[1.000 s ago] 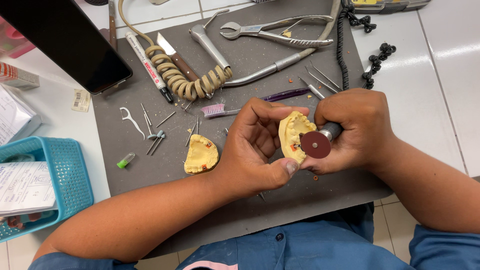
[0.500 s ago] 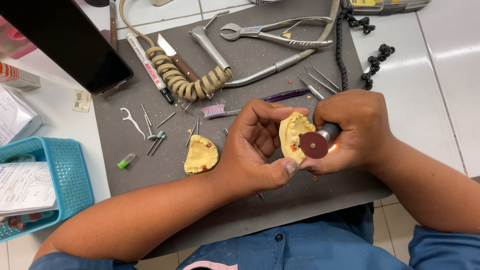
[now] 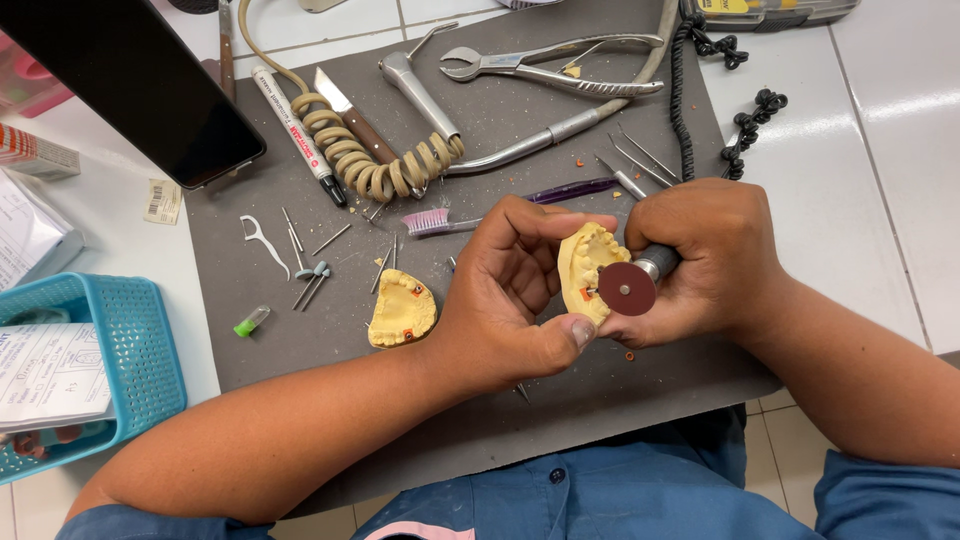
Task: The person uses a rotary grinding tool to smooth and shape a yellow dental prosthesis held in the left hand. The person rotates the prosthesis to access different areas and continues grinding until the end of the clip.
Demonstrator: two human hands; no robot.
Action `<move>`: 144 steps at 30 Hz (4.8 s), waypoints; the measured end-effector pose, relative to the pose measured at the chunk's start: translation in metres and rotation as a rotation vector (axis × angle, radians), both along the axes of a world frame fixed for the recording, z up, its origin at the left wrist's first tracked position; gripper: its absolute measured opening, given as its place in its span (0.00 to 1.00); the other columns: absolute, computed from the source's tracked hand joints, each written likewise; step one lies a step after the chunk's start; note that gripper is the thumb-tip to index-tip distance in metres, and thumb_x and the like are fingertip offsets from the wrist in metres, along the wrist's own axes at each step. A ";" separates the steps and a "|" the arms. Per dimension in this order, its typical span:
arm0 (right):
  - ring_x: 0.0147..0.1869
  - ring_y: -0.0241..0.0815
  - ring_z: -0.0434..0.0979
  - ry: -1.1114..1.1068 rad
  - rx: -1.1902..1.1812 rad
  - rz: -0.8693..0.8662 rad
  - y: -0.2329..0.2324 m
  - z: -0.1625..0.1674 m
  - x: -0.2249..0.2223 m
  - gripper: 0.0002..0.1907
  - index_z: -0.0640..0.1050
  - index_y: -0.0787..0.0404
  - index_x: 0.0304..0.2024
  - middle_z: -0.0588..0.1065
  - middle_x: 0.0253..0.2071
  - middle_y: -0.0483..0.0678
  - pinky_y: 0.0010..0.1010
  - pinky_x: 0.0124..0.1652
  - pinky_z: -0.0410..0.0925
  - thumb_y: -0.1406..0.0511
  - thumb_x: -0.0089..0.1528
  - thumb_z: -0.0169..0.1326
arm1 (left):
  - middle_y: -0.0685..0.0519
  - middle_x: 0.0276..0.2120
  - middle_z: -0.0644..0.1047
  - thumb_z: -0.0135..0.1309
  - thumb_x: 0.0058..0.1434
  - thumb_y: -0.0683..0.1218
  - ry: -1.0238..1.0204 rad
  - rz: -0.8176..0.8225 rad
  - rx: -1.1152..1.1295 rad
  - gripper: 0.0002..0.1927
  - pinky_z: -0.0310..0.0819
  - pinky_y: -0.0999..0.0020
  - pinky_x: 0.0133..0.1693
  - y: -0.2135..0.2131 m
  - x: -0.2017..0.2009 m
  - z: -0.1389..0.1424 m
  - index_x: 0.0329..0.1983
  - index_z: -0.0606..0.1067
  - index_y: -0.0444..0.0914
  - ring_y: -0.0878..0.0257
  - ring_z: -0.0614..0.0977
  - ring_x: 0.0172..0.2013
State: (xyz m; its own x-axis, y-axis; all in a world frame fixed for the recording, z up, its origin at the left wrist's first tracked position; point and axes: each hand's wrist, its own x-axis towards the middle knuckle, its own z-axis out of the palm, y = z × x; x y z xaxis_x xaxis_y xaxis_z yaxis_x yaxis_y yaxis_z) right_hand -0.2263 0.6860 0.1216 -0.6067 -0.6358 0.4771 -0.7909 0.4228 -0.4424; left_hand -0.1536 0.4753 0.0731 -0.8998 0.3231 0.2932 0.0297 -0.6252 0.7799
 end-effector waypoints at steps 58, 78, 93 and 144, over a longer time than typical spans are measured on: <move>0.18 0.44 0.66 -0.014 0.007 0.014 0.002 0.004 -0.017 0.31 0.69 0.59 0.17 0.64 0.15 0.48 0.33 0.22 0.59 0.44 0.40 0.70 | 0.44 0.63 0.67 0.57 0.62 0.33 0.016 0.001 0.001 0.26 0.66 0.60 0.73 0.003 -0.013 0.001 0.60 0.61 0.37 0.61 0.71 0.63; 0.18 0.45 0.67 -0.007 0.006 0.007 -0.002 0.004 -0.022 0.31 0.69 0.59 0.18 0.64 0.15 0.48 0.33 0.23 0.60 0.44 0.40 0.71 | 0.44 0.65 0.68 0.57 0.62 0.33 0.008 0.008 -0.001 0.26 0.66 0.60 0.72 0.001 -0.019 -0.002 0.59 0.61 0.38 0.62 0.71 0.62; 0.19 0.47 0.67 0.006 0.017 0.007 -0.003 -0.001 -0.028 0.32 0.69 0.59 0.18 0.64 0.16 0.48 0.35 0.23 0.60 0.43 0.39 0.71 | 0.44 0.64 0.68 0.57 0.61 0.33 0.029 0.016 -0.006 0.26 0.66 0.60 0.72 -0.001 -0.025 -0.004 0.59 0.61 0.38 0.62 0.71 0.62; 0.18 0.43 0.64 -0.006 0.037 -0.028 -0.002 0.003 -0.022 0.35 0.68 0.58 0.19 0.61 0.14 0.45 0.33 0.22 0.56 0.36 0.43 0.64 | 0.53 0.46 0.63 0.76 0.52 0.40 0.487 0.755 -0.618 0.34 0.69 0.74 0.51 -0.010 -0.017 0.022 0.49 0.62 0.42 0.64 0.71 0.51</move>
